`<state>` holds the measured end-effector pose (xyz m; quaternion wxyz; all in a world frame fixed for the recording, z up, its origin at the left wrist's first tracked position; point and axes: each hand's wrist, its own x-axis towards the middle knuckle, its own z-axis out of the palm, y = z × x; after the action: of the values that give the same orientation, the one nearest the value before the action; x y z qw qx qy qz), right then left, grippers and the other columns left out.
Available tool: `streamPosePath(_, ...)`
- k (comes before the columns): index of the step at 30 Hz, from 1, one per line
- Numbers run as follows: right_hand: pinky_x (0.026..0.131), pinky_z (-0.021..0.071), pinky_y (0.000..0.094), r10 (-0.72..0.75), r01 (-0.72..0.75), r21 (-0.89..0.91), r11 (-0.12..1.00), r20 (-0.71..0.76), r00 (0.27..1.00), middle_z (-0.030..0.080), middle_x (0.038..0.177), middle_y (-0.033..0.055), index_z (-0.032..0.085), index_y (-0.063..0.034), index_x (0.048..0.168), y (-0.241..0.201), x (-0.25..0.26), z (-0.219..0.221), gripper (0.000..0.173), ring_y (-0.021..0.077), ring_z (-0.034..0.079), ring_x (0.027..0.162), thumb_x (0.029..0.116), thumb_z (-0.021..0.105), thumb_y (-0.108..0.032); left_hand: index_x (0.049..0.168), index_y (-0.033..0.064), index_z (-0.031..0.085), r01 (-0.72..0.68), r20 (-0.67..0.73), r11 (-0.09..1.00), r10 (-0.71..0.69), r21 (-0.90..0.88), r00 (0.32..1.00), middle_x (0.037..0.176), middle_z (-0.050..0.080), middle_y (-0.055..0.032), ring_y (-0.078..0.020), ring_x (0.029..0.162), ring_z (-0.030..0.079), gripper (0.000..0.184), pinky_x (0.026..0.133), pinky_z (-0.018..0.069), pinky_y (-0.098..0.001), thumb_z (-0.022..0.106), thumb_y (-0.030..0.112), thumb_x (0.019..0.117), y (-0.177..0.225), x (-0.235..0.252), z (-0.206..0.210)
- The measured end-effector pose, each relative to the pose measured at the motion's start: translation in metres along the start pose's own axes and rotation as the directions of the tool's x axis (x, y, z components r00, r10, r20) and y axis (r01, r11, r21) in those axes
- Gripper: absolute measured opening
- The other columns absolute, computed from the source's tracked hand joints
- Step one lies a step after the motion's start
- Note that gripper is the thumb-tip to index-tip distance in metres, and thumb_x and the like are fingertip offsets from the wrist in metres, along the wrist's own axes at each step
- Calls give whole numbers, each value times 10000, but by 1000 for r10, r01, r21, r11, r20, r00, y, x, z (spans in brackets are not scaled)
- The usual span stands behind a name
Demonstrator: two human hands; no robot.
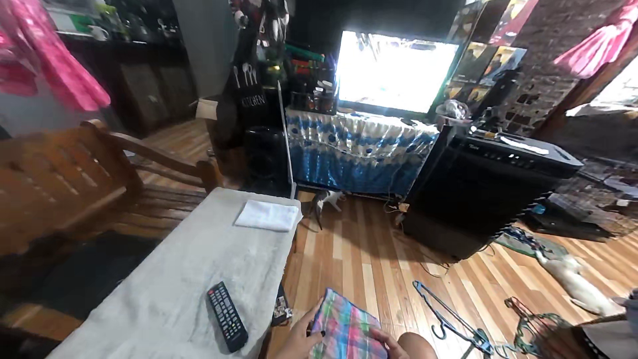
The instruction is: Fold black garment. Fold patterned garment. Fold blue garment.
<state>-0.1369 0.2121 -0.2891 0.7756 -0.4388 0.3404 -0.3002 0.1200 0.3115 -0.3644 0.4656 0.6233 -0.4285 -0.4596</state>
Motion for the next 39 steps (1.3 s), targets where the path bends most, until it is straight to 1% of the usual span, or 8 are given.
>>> streamPosePath(5, 915, 604, 467, -97, 94, -191, 977, -7, 995, 673, 1285, 171, 515, 68, 1412, -5, -7, -31, 734, 257, 681, 1122, 713, 694, 204, 1584, 194, 412, -240, -6, 955, 243, -171, 970, 1421, 627, -49, -197, 1131, 698, 731, 985, 590, -402, 745, 128, 936, 19, 1, 3)
streamPosePath(14, 853, 614, 397, -383, 157, -740, 654, -144, 912, 756, 1060, 59, 746, -69, 1130, -48, -54, -98, 292, 171, 720, 961, 849, 731, 9, 1231, 341, 754, -367, 45, 759, 408, 538, 912, 1075, 698, 14, -91, 964, 660, 369, 880, 576, -310, 789, 287, 868, 80, 10, 57)
streamPosePath(19, 1053, 514, 365, -720, 429, -673, 603, -228, 655, 595, 1366, 136, 695, 7, 1136, -68, -109, -81, 224, 204, 584, 1244, 968, 587, -93, 1075, 73, 715, -569, 71, 743, 585, 352, 808, 1292, 582, -178, -259, 1175, 584, 200, 997, 507, -404, 691, 125, 884, 117, 15, 104)
streamPosePath(21, 900, 602, 367, -788, 497, -627, 599, -354, 503, 700, 1153, 101, 616, 30, 1212, -64, -122, -66, 233, 174, 692, 1012, 1042, 487, -63, 1194, -46, 574, -530, 123, 848, 525, 15, 843, 1362, 578, -155, -194, 1210, 601, 228, 1023, 526, -351, 539, 55, 992, 125, 17, 129)
streamPosePath(27, 795, 629, 344, -714, 247, -671, 699, -633, 299, 711, 1004, 52, 601, -19, 1199, -41, -188, -49, 183, 123, 708, 871, 1043, 507, -35, 1234, -43, 486, -480, 246, 874, 483, -79, 840, 979, 641, -58, -86, 866, 666, 235, 814, 596, -295, 516, 113, 1060, 119, 5, 194)
streamPosePath(32, 584, 583, 347, -222, -149, -268, 952, -938, 265, 711, 898, 89, 634, -39, 1202, -34, -287, -95, 237, 155, 669, 671, 1069, 544, -213, 1383, 80, 457, -59, 689, 987, -60, 148, 722, 784, 672, -82, -184, 523, 623, 374, 449, 549, -339, 548, 242, 1059, 61, 15, 197)
streamPosePath(36, 811, 570, 576, -394, -603, -352, 716, -917, 67, 700, 1081, 203, 636, -32, 1247, -29, -371, -130, 252, 336, 696, 912, 1063, 505, -143, 1355, 109, 501, 16, 665, 978, -154, 209, 731, 925, 696, -106, -230, 650, 693, 349, 559, 623, -395, 593, 233, 1042, 24, 27, 177)
streamPosePath(39, 941, 497, 681, -592, -836, -406, 370, -796, 125, 658, 1252, 274, 616, -17, 1340, -19, -407, -152, 319, 487, 649, 1122, 1062, 479, -90, 1260, 91, 531, -22, 636, 982, -105, 189, 765, 942, 683, -102, -222, 670, 694, 298, 564, 621, -386, 615, 259, 1028, 3, 32, 166)
